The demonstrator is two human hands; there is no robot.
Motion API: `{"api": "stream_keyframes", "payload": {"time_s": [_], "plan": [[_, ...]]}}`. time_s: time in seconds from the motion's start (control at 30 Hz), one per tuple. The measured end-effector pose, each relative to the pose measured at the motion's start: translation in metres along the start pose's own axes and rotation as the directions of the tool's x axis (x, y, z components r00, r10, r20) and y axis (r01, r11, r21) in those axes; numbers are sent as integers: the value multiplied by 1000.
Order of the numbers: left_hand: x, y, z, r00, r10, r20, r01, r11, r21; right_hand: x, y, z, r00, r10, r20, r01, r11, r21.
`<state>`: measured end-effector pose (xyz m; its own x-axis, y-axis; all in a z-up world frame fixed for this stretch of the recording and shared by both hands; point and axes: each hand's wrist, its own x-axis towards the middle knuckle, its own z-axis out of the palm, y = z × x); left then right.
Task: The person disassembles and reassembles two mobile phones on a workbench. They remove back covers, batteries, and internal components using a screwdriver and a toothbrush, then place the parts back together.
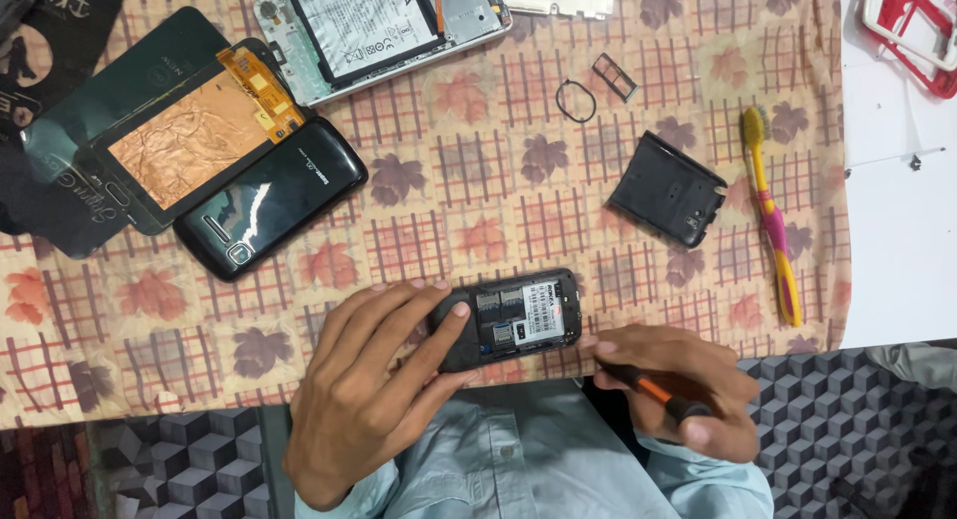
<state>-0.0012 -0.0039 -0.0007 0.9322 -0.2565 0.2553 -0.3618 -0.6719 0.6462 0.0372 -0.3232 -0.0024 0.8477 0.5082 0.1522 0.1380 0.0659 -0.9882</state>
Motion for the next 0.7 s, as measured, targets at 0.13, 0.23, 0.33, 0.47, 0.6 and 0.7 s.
{"api": "stream_keyframes", "payload": {"time_s": [0.13,0.23,0.33,0.47,0.6,0.7], "plan": [[1,0,-1,1000,7,1,-7,1000,-1,-5,-7,6,996,91,-25,-94,966,-242],[0,-1,0,1000,17,2,-17,1000,-3,4,-3,11,1000,19,14,-16,980,-201],[0,-1,1,1000,20,-8,-20,1000,-2,12,2,10,997,-81,-16,78,984,-158],[-1,-2,1,1000,21,-4,-21,1000,-3,13,5,10,972,-221,-75,205,963,-177],[-1,-2,1,1000,27,-5,-27,1000,-4,14,12,19,957,-284,-57,259,926,-274],[-1,-2,1,1000,24,-6,-24,1000,-3,22,23,29,887,-435,-151,356,856,-376]]}}
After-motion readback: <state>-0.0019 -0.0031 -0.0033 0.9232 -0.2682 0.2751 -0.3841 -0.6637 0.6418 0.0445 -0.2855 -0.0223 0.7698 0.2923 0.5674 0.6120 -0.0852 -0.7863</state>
